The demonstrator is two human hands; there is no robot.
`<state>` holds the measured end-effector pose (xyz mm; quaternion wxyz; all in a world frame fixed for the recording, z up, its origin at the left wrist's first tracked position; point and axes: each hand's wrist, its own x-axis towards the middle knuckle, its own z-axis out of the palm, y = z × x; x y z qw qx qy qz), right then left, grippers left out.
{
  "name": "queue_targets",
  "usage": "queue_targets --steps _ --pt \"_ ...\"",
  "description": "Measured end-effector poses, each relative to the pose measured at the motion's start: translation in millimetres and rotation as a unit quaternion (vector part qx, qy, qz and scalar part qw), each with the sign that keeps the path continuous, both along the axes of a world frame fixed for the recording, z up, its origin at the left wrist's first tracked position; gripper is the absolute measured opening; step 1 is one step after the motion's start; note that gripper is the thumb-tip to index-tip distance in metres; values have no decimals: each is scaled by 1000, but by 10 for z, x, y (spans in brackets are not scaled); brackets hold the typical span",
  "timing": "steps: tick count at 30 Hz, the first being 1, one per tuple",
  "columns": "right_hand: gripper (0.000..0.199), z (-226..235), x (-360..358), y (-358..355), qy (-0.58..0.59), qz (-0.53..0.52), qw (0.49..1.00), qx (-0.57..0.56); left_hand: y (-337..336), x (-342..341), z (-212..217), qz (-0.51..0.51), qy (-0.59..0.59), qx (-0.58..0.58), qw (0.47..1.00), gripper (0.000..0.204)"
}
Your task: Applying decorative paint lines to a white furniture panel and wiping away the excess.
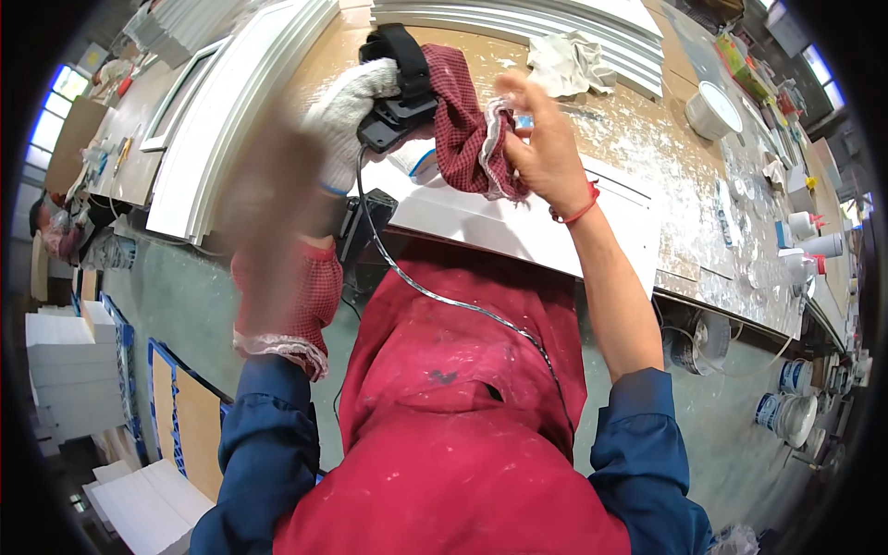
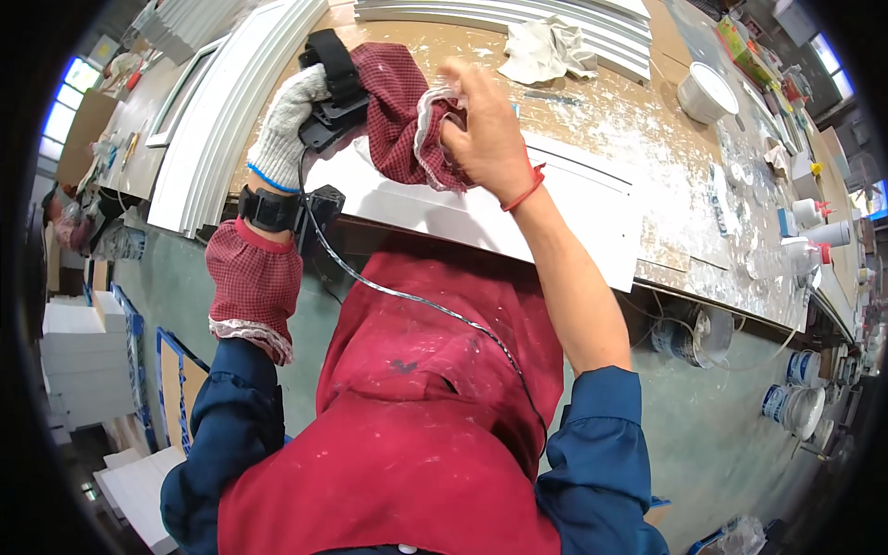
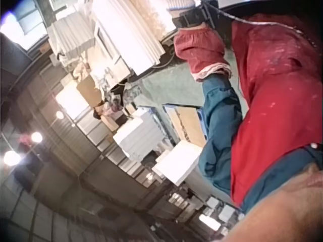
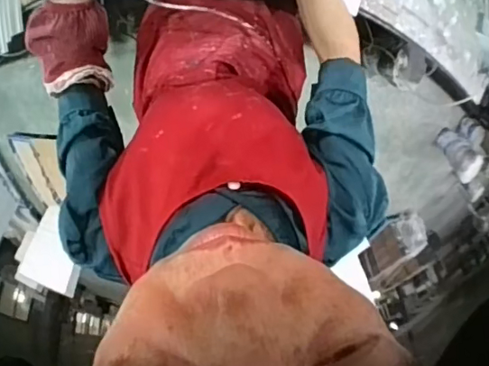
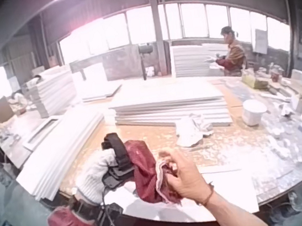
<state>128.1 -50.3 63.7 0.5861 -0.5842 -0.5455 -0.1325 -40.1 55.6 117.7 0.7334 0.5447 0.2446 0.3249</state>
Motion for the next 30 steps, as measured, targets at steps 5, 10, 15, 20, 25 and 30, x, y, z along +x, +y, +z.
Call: queue_targets --steps 5,10,15,20,25,30 --pt "24 -36 442 -25 60 -40 961 -267 429 -58 -227 -25 97 -16 995 31" --pt "29 156 764 194 -86 -213 897 -378 300 -129 -166 -35 148 102 983 37" --pt "36 200 452 484 112 60 948 -293 -172 174 14 -192 114 125 967 41" --pt "23 191 395 355 185 191 936 -229 -105 319 -187 -180 212 113 954 27" --pt "19 221 107 174 62 148 969 -186 -23 355 -339 -87 291 303 903 25" --pt "17 214 -104 99 -110 160 976 -96 291 336 -757 -31 298 538 788 26"
